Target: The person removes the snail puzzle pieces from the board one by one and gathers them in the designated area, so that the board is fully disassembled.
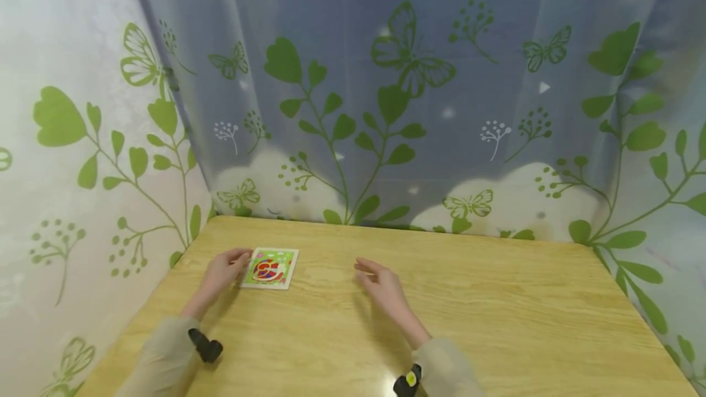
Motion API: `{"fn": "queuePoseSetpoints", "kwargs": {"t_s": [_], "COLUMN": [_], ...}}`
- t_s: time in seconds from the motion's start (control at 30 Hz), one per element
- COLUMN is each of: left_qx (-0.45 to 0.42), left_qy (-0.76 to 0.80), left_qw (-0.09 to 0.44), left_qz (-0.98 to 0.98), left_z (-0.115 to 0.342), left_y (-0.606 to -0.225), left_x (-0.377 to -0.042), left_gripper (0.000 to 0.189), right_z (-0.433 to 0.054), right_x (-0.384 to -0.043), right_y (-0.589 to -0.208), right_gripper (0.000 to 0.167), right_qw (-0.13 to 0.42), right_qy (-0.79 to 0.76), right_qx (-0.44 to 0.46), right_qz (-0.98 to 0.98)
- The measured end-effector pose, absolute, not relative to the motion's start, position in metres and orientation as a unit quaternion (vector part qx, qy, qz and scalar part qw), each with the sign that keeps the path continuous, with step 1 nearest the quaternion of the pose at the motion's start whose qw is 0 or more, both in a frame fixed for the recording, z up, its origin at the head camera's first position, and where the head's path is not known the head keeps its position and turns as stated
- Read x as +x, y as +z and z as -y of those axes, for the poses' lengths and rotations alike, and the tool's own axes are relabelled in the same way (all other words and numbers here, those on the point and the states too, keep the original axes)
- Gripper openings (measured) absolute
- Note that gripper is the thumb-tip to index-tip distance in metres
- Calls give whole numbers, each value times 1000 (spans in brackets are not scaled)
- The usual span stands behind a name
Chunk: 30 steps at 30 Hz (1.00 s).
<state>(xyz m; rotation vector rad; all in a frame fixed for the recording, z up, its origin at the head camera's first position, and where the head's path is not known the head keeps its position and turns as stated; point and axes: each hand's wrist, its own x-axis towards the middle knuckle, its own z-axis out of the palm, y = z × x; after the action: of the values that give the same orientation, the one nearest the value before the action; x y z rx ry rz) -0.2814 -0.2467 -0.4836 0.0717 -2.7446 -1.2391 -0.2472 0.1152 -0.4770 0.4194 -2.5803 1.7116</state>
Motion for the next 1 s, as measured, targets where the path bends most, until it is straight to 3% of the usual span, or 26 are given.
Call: {"fn": "queuePoseSetpoints", "kwargs": {"t_s": [0.27, 1.0], "left_qx": [41, 22], "left_qy": [-412, -460], "left_qw": [27, 24], "left_qz": [910, 887], "left_z": [251, 243], "left_y": [-486, -488], "left_x": [-287, -287], "left_gripper": [39, 34], "right_z": [-106, -74], "right_x": [-255, -265], "right_y": [-479, -477], "right_gripper": [39, 40], "right_qw": [7, -65], "right_qy": [565, 599], "right_qx": [140, 166], "right_qz": [813, 781]}}
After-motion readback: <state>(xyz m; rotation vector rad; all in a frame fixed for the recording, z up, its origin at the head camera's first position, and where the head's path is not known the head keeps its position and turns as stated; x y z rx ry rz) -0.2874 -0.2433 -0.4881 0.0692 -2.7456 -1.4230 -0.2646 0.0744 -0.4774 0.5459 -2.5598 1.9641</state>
